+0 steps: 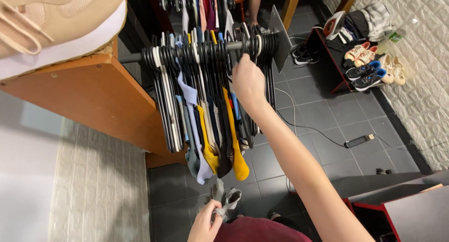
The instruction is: Folding different colored shirts on a retail counter after removing them from hangers.
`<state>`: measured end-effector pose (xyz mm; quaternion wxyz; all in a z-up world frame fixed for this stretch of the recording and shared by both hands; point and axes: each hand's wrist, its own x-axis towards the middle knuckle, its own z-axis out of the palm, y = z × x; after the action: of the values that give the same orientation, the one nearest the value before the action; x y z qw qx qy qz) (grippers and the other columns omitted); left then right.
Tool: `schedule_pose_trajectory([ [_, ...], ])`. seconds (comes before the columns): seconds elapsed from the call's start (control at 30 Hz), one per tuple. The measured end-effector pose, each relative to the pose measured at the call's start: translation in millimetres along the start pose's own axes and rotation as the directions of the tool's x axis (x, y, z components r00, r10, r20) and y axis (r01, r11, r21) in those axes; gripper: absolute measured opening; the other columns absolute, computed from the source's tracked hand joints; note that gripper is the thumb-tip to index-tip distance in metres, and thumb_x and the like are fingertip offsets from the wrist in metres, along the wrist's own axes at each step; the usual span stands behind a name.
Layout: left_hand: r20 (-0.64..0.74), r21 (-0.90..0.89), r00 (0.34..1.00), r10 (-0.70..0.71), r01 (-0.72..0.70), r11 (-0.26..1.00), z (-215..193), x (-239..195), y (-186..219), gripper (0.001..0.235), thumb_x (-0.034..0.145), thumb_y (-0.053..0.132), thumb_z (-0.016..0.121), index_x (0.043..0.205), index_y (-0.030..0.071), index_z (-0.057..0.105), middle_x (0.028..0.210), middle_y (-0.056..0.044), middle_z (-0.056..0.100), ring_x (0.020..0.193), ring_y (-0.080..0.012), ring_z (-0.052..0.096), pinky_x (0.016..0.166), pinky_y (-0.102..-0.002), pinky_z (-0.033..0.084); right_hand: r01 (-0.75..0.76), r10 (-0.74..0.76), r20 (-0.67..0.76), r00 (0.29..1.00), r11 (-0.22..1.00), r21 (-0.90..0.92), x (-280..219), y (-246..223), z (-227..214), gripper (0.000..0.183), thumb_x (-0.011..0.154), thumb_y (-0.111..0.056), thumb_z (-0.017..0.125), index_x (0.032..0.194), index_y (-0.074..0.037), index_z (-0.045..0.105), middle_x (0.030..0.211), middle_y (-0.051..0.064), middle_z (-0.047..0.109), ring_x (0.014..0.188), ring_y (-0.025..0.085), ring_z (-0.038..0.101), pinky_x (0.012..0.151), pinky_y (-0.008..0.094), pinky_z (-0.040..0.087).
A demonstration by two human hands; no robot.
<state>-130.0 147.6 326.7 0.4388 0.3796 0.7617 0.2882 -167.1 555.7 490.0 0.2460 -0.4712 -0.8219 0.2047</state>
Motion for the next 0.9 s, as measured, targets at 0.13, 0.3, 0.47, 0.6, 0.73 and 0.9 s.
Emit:
schedule_pose_trajectory([
  [0.13,0.014,-0.018,0.999,-0.043,0.044,0.999,-9.7,0.1,-1.0,0.008,0.102,0.019,0.046,0.102,0.019,0.055,0.085,0.0,0.053,0.069,-0.0151,0.049,0.071,-0.03,0.038,0.013,-0.008,0.022,1.0,0.965,-0.263,29.6,20.3,49.4,0.006,0.103,-0.009,0.058,0.1,-0.004,0.056,0.08,0.012,0.07,0.071,0.032,0.073,0.055,0.039,0.059],
  [0.3,-0.054,-0.011,0.988,0.144,-0.145,0.989,-9.2,10.0,-12.9,0.016,0.099,0.017,0.046,0.11,0.018,0.057,0.099,-0.004,0.066,0.09,-0.0224,0.065,0.086,-0.033,0.047,0.005,0.004,0.045,0.999,0.98,-0.201,15.5,26.7,42.7,0.024,0.109,-0.023,0.056,0.098,-0.002,0.061,0.086,0.019,0.073,0.079,0.041,0.074,0.062,0.049,0.06],
  [0.47,0.205,0.052,0.979,-0.012,0.002,0.999,-27.0,15.3,37.8,0.018,0.104,0.024,0.04,0.115,0.019,0.054,0.101,-0.003,0.063,0.093,-0.0198,0.062,0.083,-0.031,0.044,0.197,-0.207,-0.093,0.974,0.975,-0.105,-66.2,6.8,-42.3,0.021,0.109,-0.025,0.059,0.106,-0.005,0.053,0.086,0.011,0.063,0.076,0.033,0.062,0.056,0.045,0.048],
  [0.6,0.312,0.056,0.949,0.033,-0.053,0.997,-26.8,26.3,62.1,0.024,0.108,0.026,0.036,0.12,0.017,0.055,0.101,-0.001,0.06,0.089,-0.0173,0.059,0.082,-0.03,0.042,0.405,-0.394,-0.196,0.898,0.914,0.016,-155.0,55.1,-70.0,0.018,0.101,-0.002,0.064,0.119,0.0,0.063,0.117,0.014,0.072,0.104,0.03,0.071,0.091,0.041,0.059],
  [0.73,0.372,0.02,0.903,0.215,-0.239,0.971,-13.2,39.7,76.9,0.027,0.107,0.027,0.037,0.124,0.015,0.054,0.113,-0.005,0.065,0.102,-0.0227,0.065,0.088,-0.031,0.045,0.121,-0.153,0.334,0.93,0.986,0.115,-248.0,152.1,-61.0,0.029,0.095,-0.012,0.064,0.124,-0.014,0.06,0.117,0.005,0.072,0.101,0.026,0.073,0.084,0.04,0.054],
  [0.9,0.439,-0.121,0.757,0.484,-0.484,0.867,16.0,40.1,109.0,0.025,0.104,0.018,0.038,0.12,0.009,0.055,0.114,-0.01,0.064,0.107,-0.026,0.063,0.096,-0.034,0.044,-0.174,0.182,0.666,0.724,0.982,-0.08,-368.3,250.4,-28.5,0.094,0.072,-0.033,0.096,0.149,-0.011,0.046,0.14,0.012,0.056,0.124,0.033,0.063,0.103,0.042,0.049],
])
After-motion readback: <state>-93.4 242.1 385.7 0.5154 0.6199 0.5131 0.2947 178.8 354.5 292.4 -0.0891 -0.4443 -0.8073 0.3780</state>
